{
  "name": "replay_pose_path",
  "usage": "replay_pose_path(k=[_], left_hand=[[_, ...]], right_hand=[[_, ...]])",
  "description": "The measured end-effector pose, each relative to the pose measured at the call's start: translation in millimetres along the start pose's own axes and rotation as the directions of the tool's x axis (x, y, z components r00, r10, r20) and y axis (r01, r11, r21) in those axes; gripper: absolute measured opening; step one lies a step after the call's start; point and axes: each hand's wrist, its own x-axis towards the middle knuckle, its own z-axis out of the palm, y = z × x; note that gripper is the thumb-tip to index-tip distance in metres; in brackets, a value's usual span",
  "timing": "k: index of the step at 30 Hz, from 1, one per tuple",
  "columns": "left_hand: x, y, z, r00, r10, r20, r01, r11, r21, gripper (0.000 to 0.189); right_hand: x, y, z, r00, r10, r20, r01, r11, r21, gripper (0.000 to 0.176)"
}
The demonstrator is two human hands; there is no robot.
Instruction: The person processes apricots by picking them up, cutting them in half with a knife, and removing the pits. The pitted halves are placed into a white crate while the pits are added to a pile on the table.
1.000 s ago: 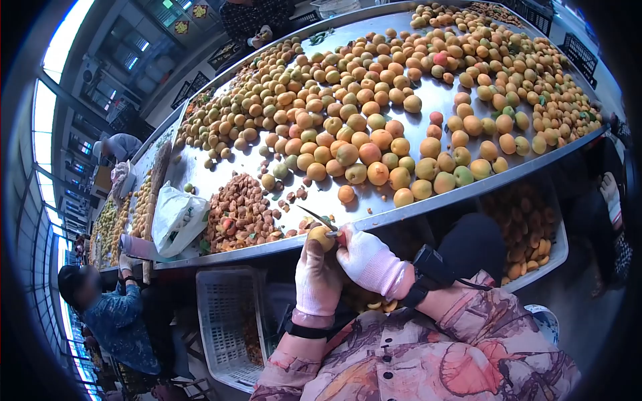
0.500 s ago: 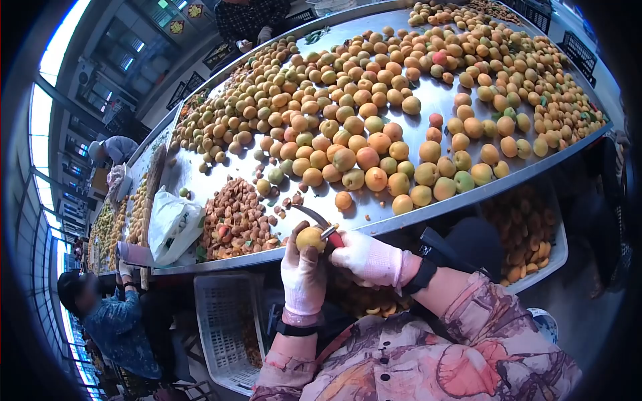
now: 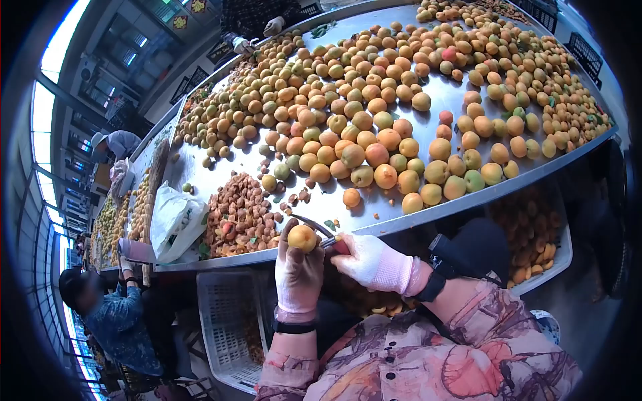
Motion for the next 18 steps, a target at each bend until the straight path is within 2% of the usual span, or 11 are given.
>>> replay_pose_path(k=[4, 7, 10, 13, 14, 17, 18], left_hand=[[-1, -3, 5, 0.998, 0.016, -0.068, -0.010, 0.997, 0.078, 0.073], [-4, -1, 12, 0.996, 0.011, -0.086, 0.006, 0.981, 0.195, 0.075], [-5, 5, 25, 0.994, -0.010, -0.113, 0.030, 0.983, 0.182, 0.085], [-3, 13, 24, 0.998, 0.031, -0.056, -0.005, 0.906, 0.424, 0.094], [-1, 19, 19, 0.997, -0.002, -0.078, 0.040, 0.874, 0.485, 0.102], [4, 37, 30, 1.000, 0.001, -0.001, 0.000, 0.755, 0.656, 0.109], [5, 43, 31, 0.999, -0.042, -0.007, 0.035, 0.725, 0.688, 0.115]], right_hand=[[-5, 16, 10, 0.998, -0.051, -0.021, 0.049, 0.994, -0.096, 0.024], [-5, 13, 11, 1.000, -0.010, -0.022, 0.007, 0.989, -0.145, 0.020], [-6, 15, 13, 0.997, 0.079, -0.026, -0.082, 0.969, -0.234, 0.018], [-7, 12, 11, 0.989, 0.150, -0.010, -0.146, 0.947, -0.285, 0.019], [-8, 10, 9, 0.989, 0.146, 0.002, -0.138, 0.941, -0.309, 0.019], [-6, 6, -1, 0.987, 0.151, 0.063, -0.116, 0.917, -0.381, 0.021], [-4, 8, -5, 0.982, 0.164, 0.098, -0.111, 0.905, -0.410, 0.023]])
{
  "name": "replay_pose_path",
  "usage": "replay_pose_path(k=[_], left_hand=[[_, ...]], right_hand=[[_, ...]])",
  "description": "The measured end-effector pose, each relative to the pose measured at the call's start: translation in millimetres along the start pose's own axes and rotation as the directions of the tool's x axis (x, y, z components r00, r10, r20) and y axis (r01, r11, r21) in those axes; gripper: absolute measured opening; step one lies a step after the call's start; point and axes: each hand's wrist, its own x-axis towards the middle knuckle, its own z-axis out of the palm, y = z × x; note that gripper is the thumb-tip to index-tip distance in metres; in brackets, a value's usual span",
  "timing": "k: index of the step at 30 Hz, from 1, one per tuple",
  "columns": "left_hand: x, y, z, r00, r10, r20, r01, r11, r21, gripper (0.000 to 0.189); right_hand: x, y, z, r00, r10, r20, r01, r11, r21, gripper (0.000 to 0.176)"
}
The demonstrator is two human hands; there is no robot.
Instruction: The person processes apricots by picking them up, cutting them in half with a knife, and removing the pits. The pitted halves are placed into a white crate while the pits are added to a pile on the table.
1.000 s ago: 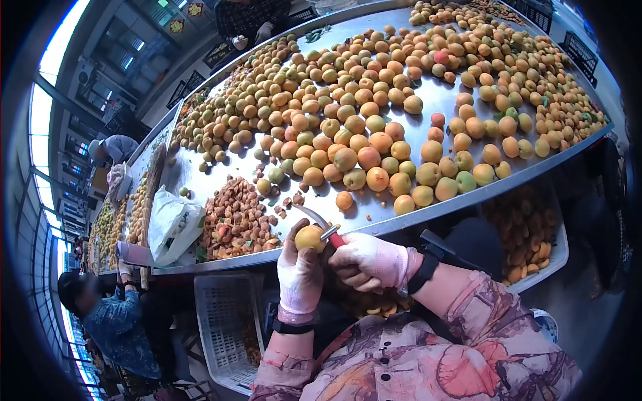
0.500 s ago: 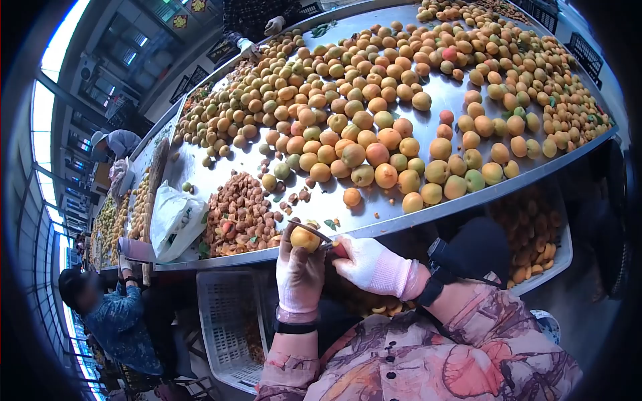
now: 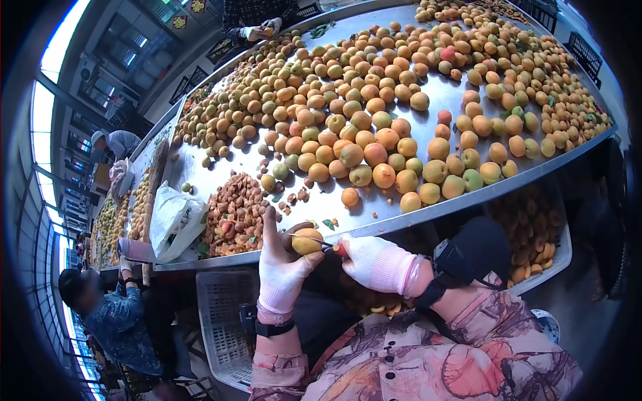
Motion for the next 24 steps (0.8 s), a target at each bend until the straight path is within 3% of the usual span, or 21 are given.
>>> replay_pose_path(k=[4, 7, 11, 13, 15, 18, 21, 24], left_hand=[[2, 14, -1, 0.998, 0.016, 0.065, -0.018, 0.999, 0.033, 0.119], [3, 9, 0, 0.999, 0.039, 0.009, -0.038, 0.998, -0.041, 0.117], [-5, -12, 24, 0.996, -0.022, -0.090, -0.025, 0.867, -0.498, 0.092], [-5, -28, 30, 0.994, -0.053, -0.095, -0.018, 0.782, -0.623, 0.068], [-6, -30, 30, 0.995, -0.013, -0.099, -0.040, 0.856, -0.516, 0.065], [-6, -21, 19, 0.998, -0.019, -0.066, 0.014, 0.997, -0.076, 0.067], [-9, -29, 36, 0.986, -0.010, -0.167, -0.065, 0.898, -0.436, 0.062], [-10, -28, 48, 0.978, -0.024, -0.208, -0.065, 0.910, -0.410, 0.058]], right_hand=[[-1, -1, -14, 0.997, -0.033, 0.074, 0.037, 0.998, -0.047, 0.026], [-1, 2, -1, 0.994, -0.091, -0.054, 0.094, 0.995, 0.041, 0.024], [-2, 4, 11, 0.988, -0.093, -0.124, 0.109, 0.987, 0.122, 0.020], [-1, 3, 10, 0.992, -0.058, -0.114, 0.075, 0.987, 0.145, 0.020], [-2, 4, 7, 0.991, -0.079, -0.110, 0.095, 0.984, 0.148, 0.020], [-3, 6, 11, 0.989, -0.076, -0.125, 0.098, 0.979, 0.181, 0.020], [-4, 4, 19, 0.983, -0.057, -0.175, 0.096, 0.970, 0.223, 0.021], [-5, 3, 19, 0.986, -0.006, -0.169, 0.043, 0.975, 0.217, 0.021]])
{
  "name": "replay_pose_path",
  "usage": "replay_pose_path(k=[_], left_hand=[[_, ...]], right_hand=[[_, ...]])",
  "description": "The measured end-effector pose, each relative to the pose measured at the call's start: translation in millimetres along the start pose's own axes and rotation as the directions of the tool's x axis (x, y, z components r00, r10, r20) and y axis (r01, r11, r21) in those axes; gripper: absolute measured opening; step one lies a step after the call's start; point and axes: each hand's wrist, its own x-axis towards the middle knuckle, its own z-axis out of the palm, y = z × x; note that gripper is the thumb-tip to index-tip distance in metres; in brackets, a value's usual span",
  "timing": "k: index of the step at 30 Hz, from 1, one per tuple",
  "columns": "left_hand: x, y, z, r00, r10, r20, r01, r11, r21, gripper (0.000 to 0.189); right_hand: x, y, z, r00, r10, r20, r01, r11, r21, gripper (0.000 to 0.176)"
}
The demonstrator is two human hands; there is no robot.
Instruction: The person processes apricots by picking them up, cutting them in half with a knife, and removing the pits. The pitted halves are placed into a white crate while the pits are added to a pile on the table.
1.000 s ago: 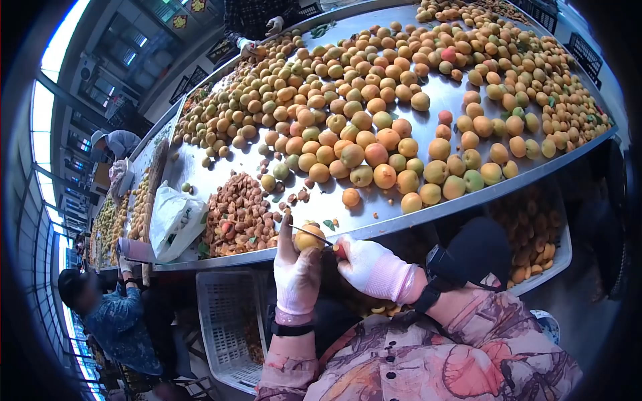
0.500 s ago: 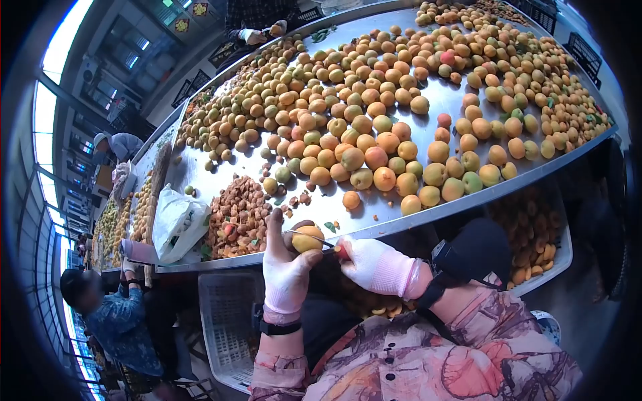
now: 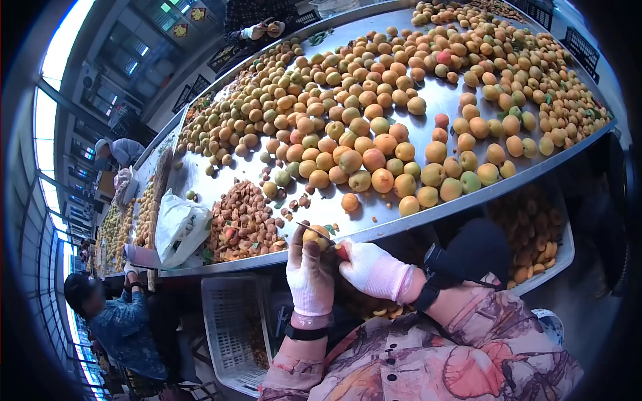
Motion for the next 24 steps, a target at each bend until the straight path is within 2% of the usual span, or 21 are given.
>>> replay_pose_path(k=[2, 5, 6, 8, 10, 13, 14, 17, 18, 19, 22, 23, 24], left_hand=[[0, 1, -3, 0.998, 0.009, 0.054, -0.013, 0.997, 0.077, 0.052], [7, 3, -14, 0.986, 0.088, 0.143, -0.144, 0.881, 0.450, 0.050], [5, 2, -11, 0.988, 0.108, 0.110, -0.147, 0.880, 0.452, 0.049], [5, -6, -16, 0.998, 0.039, 0.052, -0.051, 0.971, 0.232, 0.053], [7, -12, -15, 0.998, -0.049, 0.029, 0.050, 0.997, -0.051, 0.060], [5, 5, -11, 0.994, -0.061, 0.091, 0.048, 0.989, 0.138, 0.065], [6, 7, -10, 0.996, -0.005, 0.093, -0.023, 0.955, 0.296, 0.065], [9, 2, -17, 0.999, 0.007, 0.037, -0.018, 0.949, 0.315, 0.064], [11, 1, -19, 0.998, 0.039, 0.050, -0.047, 0.980, 0.192, 0.057], [15, -1, -20, 0.998, 0.066, 0.001, -0.065, 0.995, 0.072, 0.059], [27, 13, -33, 0.983, 0.095, -0.155, -0.080, 0.992, 0.100, 0.064], [31, 23, -39, 0.978, 0.086, -0.191, -0.077, 0.996, 0.054, 0.066], [33, 33, -41, 0.978, 0.139, -0.158, -0.125, 0.987, 0.098, 0.066]], right_hand=[[0, 1, -3, 1.000, 0.020, 0.015, -0.019, 0.999, -0.027, 0.022], [0, 5, -2, 0.999, 0.029, 0.033, -0.026, 0.998, -0.062, 0.022], [0, 4, 1, 0.998, 0.049, 0.032, -0.047, 0.996, -0.071, 0.022], [-1, 1, 4, 0.996, 0.085, 0.021, -0.082, 0.992, -0.097, 0.021], [-2, -4, 6, 0.993, 0.113, 0.013, -0.111, 0.985, -0.130, 0.021], [-2, -7, 2, 0.996, 0.086, 0.001, -0.085, 0.982, -0.167, 0.021], [0, -7, 1, 0.995, 0.095, 0.011, -0.091, 0.979, -0.180, 0.021], [3, -7, 0, 0.993, 0.108, 0.036, -0.098, 0.970, -0.223, 0.022], [3, -8, -1, 0.994, 0.101, 0.037, -0.089, 0.965, -0.245, 0.021], [3, -11, -1, 0.995, 0.096, 0.038, -0.082, 0.960, -0.266, 0.021], [1, -25, -11, 0.979, 0.175, 0.106, -0.125, 0.922, -0.366, 0.022], [-1, -22, -11, 0.980, 0.162, 0.116, -0.111, 0.927, -0.359, 0.022], [-5, -16, -10, 0.981, 0.150, 0.122, -0.099, 0.931, -0.352, 0.021]])
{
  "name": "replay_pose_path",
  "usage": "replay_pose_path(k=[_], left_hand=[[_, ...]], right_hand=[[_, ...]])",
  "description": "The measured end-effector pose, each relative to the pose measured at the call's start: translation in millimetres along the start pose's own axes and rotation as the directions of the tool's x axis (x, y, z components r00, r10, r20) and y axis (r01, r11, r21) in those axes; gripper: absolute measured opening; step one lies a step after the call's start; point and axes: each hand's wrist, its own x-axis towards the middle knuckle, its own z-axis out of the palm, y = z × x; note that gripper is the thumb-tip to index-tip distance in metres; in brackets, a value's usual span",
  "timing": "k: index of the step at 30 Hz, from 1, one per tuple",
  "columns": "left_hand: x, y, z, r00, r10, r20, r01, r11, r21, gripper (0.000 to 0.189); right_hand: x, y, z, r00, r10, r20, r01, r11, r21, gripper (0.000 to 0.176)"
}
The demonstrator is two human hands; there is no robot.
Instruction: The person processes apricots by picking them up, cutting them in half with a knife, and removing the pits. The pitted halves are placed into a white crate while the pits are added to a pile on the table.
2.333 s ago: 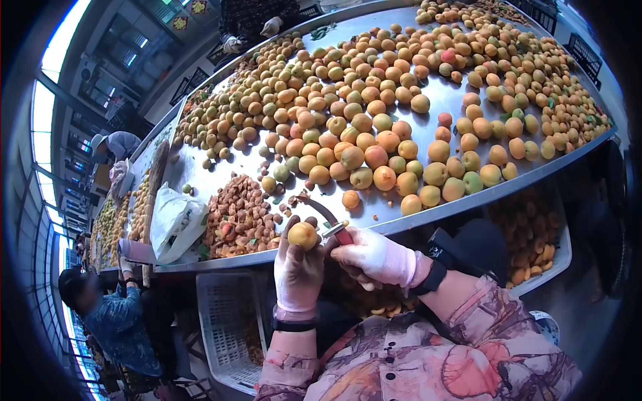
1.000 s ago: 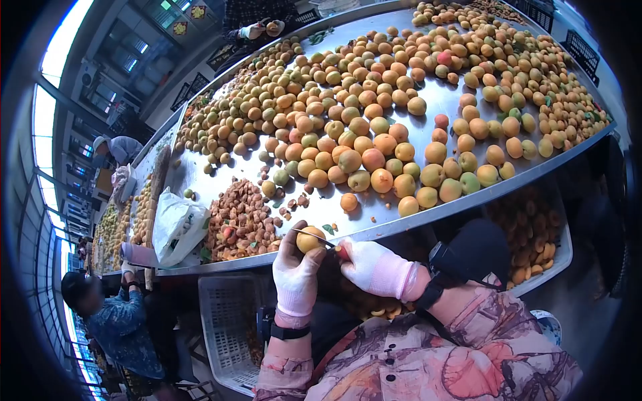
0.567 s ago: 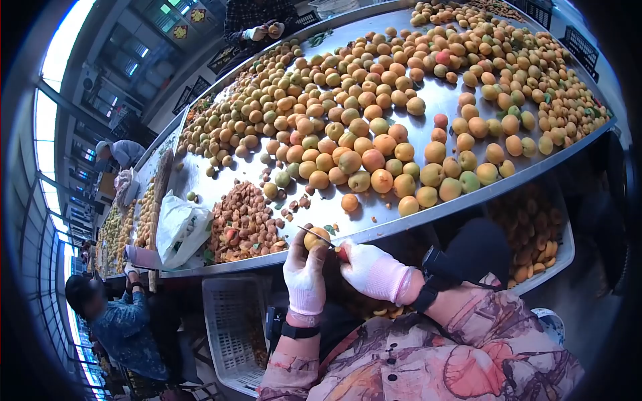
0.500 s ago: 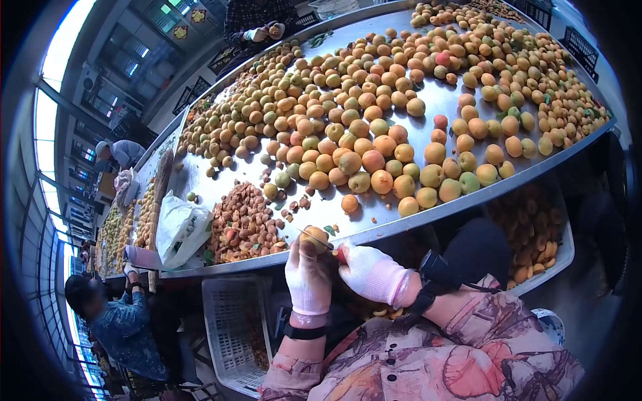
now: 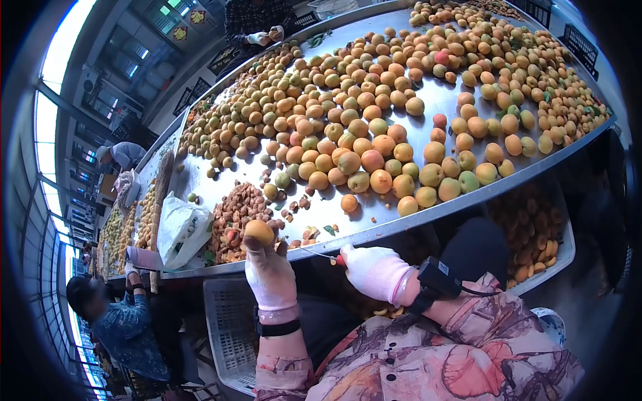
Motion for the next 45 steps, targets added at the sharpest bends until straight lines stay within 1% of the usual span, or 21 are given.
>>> replay_pose_path(k=[2, 3, 5, 8, 10, 12, 16, 18, 20, 23, 24, 26, 29, 30, 32, 35, 38, 39, 40, 42, 45], left_hand=[[-3, 15, 4, 0.992, 0.069, 0.101, -0.079, 0.992, 0.094, 0.068], [-9, 16, 4, 0.986, 0.019, 0.163, -0.044, 0.988, 0.147, 0.061], [-31, 19, 26, 0.972, -0.096, 0.217, 0.011, 0.931, 0.365, 0.059], [-47, -10, 31, 0.927, -0.100, 0.361, -0.011, 0.956, 0.294, 0.057], [-54, -17, 35, 0.918, -0.119, 0.378, 0.001, 0.954, 0.299, 0.053], [-52, -25, 32, 0.909, -0.004, 0.418, -0.158, 0.922, 0.353, 0.051], [-57, -39, 33, 0.917, 0.138, 0.373, -0.338, 0.767, 0.546, 0.047], [-63, -38, 39, 0.963, -0.038, 0.265, -0.066, 0.925, 0.375, 0.046], [-71, -23, 54, 0.964, -0.206, 0.170, 0.154, 0.948, 0.279, 0.047], [-71, -15, 59, 0.940, -0.327, 0.094, 0.303, 0.931, 0.206, 0.040], [-68, -14, 52, 0.934, -0.328, 0.143, 0.274, 0.913, 0.301, 0.032], [-70, -12, 55, 0.922, -0.367, 0.126, 0.352, 0.927, 0.128, 0.029], [-67, -19, 36, 0.916, -0.327, 0.232, 0.288, 0.939, 0.187, 0.040], [-62, -21, 28, 0.915, -0.257, 0.310, 0.089, 0.880, 0.466, 0.045], [-63, -18, 21, 0.860, -0.138, 0.492, -0.336, 0.573, 0.748, 0.056], [-66, 6, 30, 0.802, -0.153, 0.577, -0.472, 0.427, 0.771, 0.053], [-70, 11, 34, 0.782, -0.063, 0.620, -0.517, 0.489, 0.703, 0.036], [-66, 7, 29, 0.854, -0.239, 0.461, -0.114, 0.780, 0.616, 0.029], [-58, 6, 28, 0.818, -0.459, 0.348, 0.325, 0.867, 0.379, 0.022], [-59, 1, 24, 0.595, -0.796, 0.112, 0.803, 0.585, -0.115, 0.028], [-61, 11, 17, 0.645, -0.728, 0.231, 0.692, 0.685, 0.227, 0.040]], right_hand=[[-2, 1, 5, 0.995, -0.030, -0.094, 0.035, 0.998, 0.052, 0.021], [2, 2, 5, 0.988, -0.034, -0.153, 0.073, 0.964, 0.256, 0.022], [11, 7, 6, 0.964, 0.015, -0.264, 0.159, 0.764, 0.625, 0.023], [17, 12, 11, 0.964, 0.089, -0.250, 0.179, 0.478, 0.860, 0.035], [21, 14, 20, 0.925, 0.070, -0.373, 0.289, 0.505, 0.813, 0.037], [17, 14, 21, 0.916, 0.098, -0.390, 0.288, 0.518, 0.806, 0.038], [13, 13, 15, 0.888, 0.089, -0.451, 0.245, 0.738, 0.629, 0.037], [8, 9, 9, 0.847, 0.025, -0.532, 0.282, 0.826, 0.488, 0.038], [12, 13, 12, 0.821, -0.038, -0.569, 0.336, 0.838, 0.430, 0.039], [12, 15, 13, 0.805, -0.096, -0.585, 0.355, 0.869, 0.345, 0.039], [12, 16, 14, 0.791, -0.122, -0.600, 0.369, 0.877, 0.309, 0.038], [12, 16, 16, 0.767, -0.159, -0.622, 0.388, 0.886, 0.252, 0.037], [10, 16, 17, 0.746, -0.203, -0.635, 0.403, 0.896, 0.187, 0.035], [9, 17, 18, 0.742, -0.220, -0.633, 0.405, 0.900, 0.162, 0.035], [8, 18, 17, 0.731, -0.267, -0.628, 0.420, 0.901, 0.105, 0.035], [5, 18, 12, 0.718, -0.340, -0.607, 0.448, 0.893, 0.030, 0.034], [2, 17, 11, 0.724, -0.381, -0.575, 0.458, 0.889, -0.012, 0.034], [2, 18, 12, 0.715, -0.398, -0.575, 0.463, 0.886, -0.037, 0.034], [2, 18, 12, 0.706, -0.414, -0.574, 0.467, 0.882, -0.061, 0.034], [0, 18, 10, 0.734, -0.485, -0.475, 0.492, 0.862, -0.120, 0.034], [0, 23, 20, 0.785, -0.408, -0.466, 0.469, 0.883, 0.017, 0.033]])
